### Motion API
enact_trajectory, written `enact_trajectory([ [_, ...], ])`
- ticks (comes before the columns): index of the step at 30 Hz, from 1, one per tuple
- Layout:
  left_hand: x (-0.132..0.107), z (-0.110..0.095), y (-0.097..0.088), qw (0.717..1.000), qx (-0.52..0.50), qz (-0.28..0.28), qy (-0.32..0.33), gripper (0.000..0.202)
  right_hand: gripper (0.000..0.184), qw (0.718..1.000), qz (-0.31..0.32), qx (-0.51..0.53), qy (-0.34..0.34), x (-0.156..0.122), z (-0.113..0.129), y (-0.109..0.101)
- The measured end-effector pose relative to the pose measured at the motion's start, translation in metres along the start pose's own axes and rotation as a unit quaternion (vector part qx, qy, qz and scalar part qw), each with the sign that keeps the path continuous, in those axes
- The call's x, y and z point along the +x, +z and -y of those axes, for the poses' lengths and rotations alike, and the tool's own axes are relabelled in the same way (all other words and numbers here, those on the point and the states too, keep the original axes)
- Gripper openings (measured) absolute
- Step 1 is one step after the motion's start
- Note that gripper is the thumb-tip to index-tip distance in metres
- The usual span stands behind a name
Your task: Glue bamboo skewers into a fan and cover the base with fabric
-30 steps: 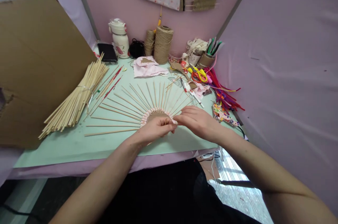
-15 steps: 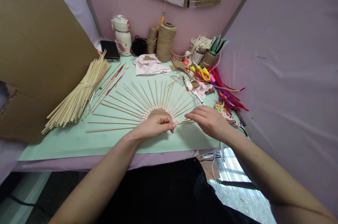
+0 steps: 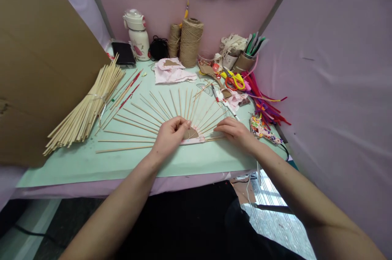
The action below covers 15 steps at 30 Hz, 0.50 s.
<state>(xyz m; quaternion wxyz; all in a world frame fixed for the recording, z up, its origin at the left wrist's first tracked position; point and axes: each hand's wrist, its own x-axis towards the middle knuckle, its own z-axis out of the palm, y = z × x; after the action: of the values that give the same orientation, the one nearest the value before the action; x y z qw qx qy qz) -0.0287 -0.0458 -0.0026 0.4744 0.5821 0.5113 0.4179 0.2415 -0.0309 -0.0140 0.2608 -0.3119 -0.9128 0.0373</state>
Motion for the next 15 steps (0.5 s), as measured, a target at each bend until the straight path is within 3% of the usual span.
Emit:
enact_trajectory([
  [5,0.0003,0.0052,0.0029,0.999,0.030,0.017,0.007,0.030,0.034,0.999,-0.002,0.009,0.036,-0.0048,-0.0037,0.0017],
  [15,0.0012,0.0077,0.0035,0.999,0.033,0.022,0.006,0.030,0.033,0.999,0.008,0.022,0.039,-0.0070,-0.0055,0.0038],
])
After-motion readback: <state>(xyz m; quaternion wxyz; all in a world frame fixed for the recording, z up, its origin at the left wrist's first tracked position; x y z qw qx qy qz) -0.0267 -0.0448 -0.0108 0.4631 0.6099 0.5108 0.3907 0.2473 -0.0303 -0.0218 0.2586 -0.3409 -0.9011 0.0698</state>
